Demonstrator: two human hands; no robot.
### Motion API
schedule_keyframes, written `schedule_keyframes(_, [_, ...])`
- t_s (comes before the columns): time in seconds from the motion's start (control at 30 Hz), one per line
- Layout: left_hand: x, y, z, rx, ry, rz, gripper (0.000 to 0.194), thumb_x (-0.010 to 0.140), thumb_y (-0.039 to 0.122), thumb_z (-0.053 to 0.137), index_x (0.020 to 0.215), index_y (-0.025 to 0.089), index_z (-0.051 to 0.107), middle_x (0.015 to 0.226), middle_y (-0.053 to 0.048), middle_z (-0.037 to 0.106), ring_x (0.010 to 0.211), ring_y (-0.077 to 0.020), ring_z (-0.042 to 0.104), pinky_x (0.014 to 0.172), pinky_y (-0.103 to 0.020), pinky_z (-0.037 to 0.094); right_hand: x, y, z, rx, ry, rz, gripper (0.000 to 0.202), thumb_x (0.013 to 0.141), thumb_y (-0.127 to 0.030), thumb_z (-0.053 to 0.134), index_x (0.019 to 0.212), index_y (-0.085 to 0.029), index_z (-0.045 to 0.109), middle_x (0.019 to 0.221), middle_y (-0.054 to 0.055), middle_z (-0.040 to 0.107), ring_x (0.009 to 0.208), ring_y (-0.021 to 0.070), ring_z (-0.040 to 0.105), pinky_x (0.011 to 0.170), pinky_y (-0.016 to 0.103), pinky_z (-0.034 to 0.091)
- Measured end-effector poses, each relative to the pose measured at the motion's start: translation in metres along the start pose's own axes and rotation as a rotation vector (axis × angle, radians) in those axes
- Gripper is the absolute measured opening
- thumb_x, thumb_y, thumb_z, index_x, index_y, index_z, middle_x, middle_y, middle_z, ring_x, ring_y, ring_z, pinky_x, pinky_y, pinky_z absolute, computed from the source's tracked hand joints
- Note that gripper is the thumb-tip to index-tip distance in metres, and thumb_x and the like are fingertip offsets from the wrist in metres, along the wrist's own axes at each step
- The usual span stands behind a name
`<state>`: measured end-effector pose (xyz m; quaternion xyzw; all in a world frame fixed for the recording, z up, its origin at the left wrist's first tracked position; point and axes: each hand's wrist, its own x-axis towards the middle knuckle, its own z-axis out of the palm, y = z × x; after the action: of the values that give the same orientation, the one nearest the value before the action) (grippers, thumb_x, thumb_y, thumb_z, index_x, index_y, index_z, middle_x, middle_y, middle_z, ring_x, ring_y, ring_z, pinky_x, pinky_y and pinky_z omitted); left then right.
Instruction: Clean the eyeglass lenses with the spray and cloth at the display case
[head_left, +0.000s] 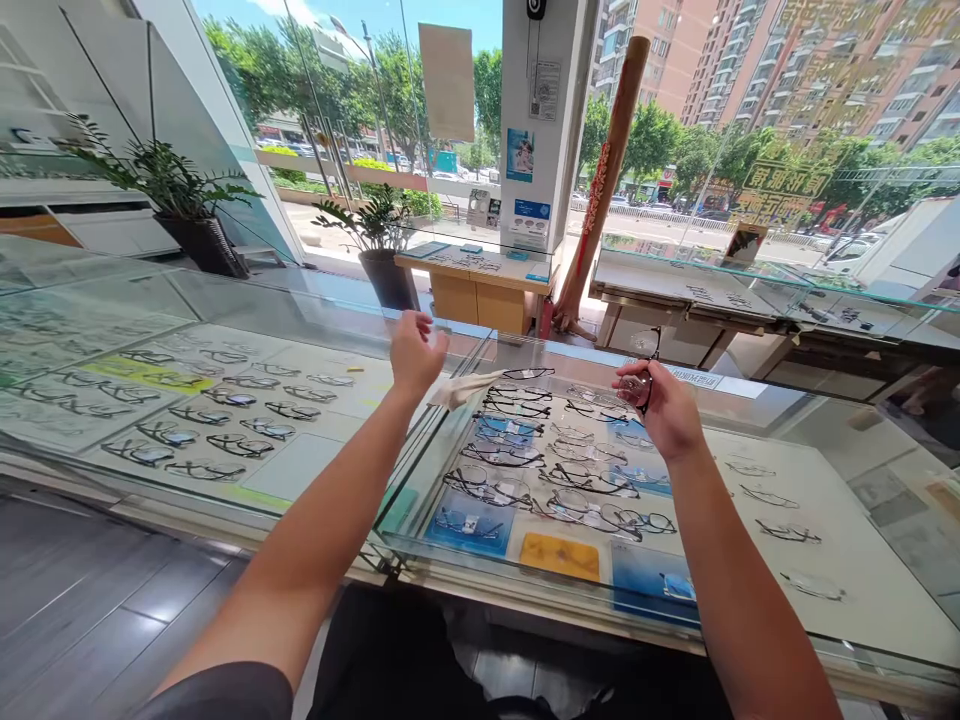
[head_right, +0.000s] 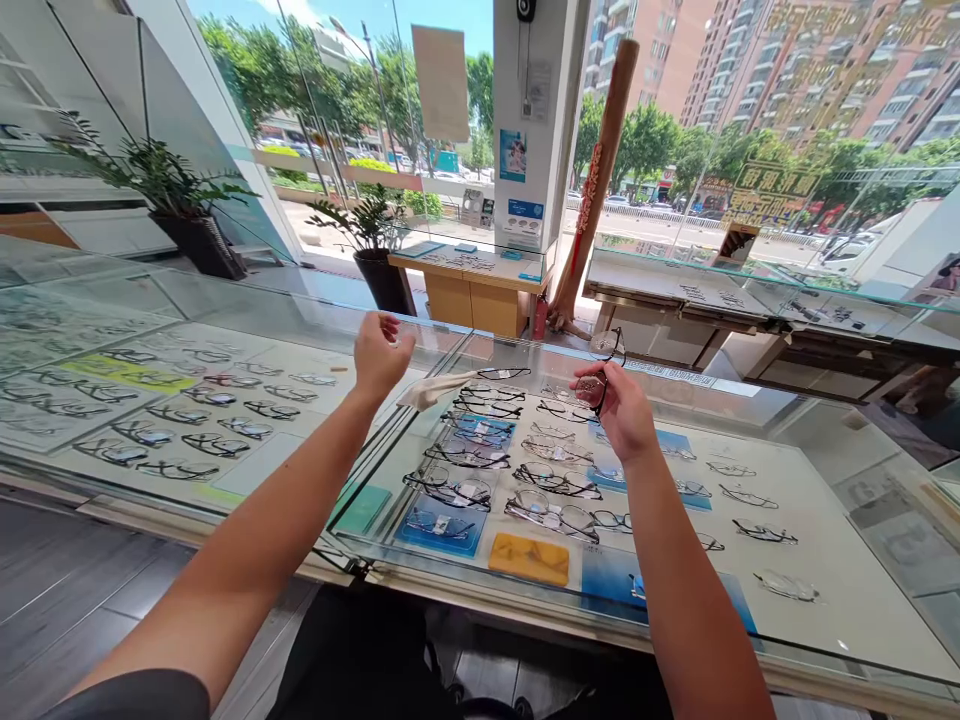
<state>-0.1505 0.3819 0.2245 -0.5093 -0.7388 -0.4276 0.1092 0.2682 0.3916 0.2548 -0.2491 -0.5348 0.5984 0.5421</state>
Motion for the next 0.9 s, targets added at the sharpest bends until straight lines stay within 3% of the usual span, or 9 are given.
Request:
schedule_keyframes(0.07, [-0.006,0.014,0.002,0.018,-0.258,0.12,0.026,0.095,0.029,0.053,0.116,0.018,0.064,0.108,-0.011,0.071,0.094,-0.025,0.067,0.09,-0.037,0.052,-0.001,0.0,0.0,0.006,-0.007,0.0,0.029,0.096,-0.05,0.072,0.093,-0.023,0.08,0.104,0.006,0.079,0.092,0.0187,0.077,0.075,0.027,0.061])
schedule_keyframes(0.13, [-0.012,0.023,0.008,0.033,-0.426,0.193,0.012,0.089,0.029,0.062,0.097,0.022,0.069,0.097,-0.007,0.075,0.089,-0.0248,0.068,0.082,-0.035,0.051,-0.001,0.001,0.0,0.002,-0.014,-0.002,0.029,0.097,-0.05,0.071,0.094,-0.023,0.08,0.105,0.006,0.079,0.093,0.0191,0.077,0.074,0.027,0.061])
schedule_keyframes(0.2, [-0.017,0.025,0.015,0.065,-0.548,0.223,0.007,0.083,0.029,0.07,0.087,0.023,0.07,0.096,-0.008,0.077,0.09,-0.0269,0.07,0.079,-0.034,0.05,-0.001,0.001,0.0,0.001,-0.014,-0.001,0.029,0.098,-0.051,0.071,0.095,-0.023,0.08,0.106,0.006,0.079,0.093,0.0189,0.077,0.073,0.027,0.061])
schedule_keyframes(0.3, [-0.02,0.021,0.021,0.113,-0.647,0.22,0.012,0.078,0.029,0.076,0.088,0.023,0.072,0.104,-0.009,0.079,0.097,-0.0303,0.072,0.081,-0.035,0.051,0.0,0.002,-0.001,0.01,-0.02,0.0,0.03,0.097,-0.051,0.073,0.093,-0.022,0.081,0.106,0.006,0.079,0.093,0.0178,0.077,0.072,0.025,0.06])
schedule_keyframes(0.57, [-0.015,0.004,0.023,0.167,-0.708,0.151,0.049,0.07,0.015,0.074,0.118,0.022,0.072,0.127,-0.011,0.078,0.117,-0.0336,0.072,0.094,-0.036,0.053,0.002,0.005,-0.005,0.013,-0.034,-0.007,0.03,0.097,-0.051,0.073,0.094,-0.022,0.082,0.107,0.006,0.08,0.094,0.018,0.078,0.072,0.023,0.06])
schedule_keyframes(0.77, [-0.009,-0.007,0.032,0.155,-0.628,-0.001,0.02,0.086,0.023,0.072,0.105,0.016,0.076,0.114,-0.018,0.08,0.116,-0.0396,0.072,0.099,-0.043,0.053,0.002,0.005,-0.004,0.016,-0.026,-0.001,0.029,0.097,-0.051,0.073,0.093,-0.023,0.081,0.106,0.006,0.08,0.092,0.0181,0.078,0.071,0.024,0.061])
schedule_keyframes(0.9, [-0.002,-0.017,0.037,0.035,-0.556,-0.13,0.033,0.103,0.04,0.069,0.122,0.014,0.071,0.12,-0.013,0.075,0.114,-0.03,0.072,0.102,-0.049,0.057,0.002,0.005,-0.004,0.02,-0.025,-0.007,0.029,0.096,-0.05,0.073,0.093,-0.023,0.081,0.105,0.006,0.08,0.092,0.0182,0.078,0.071,0.024,0.061])
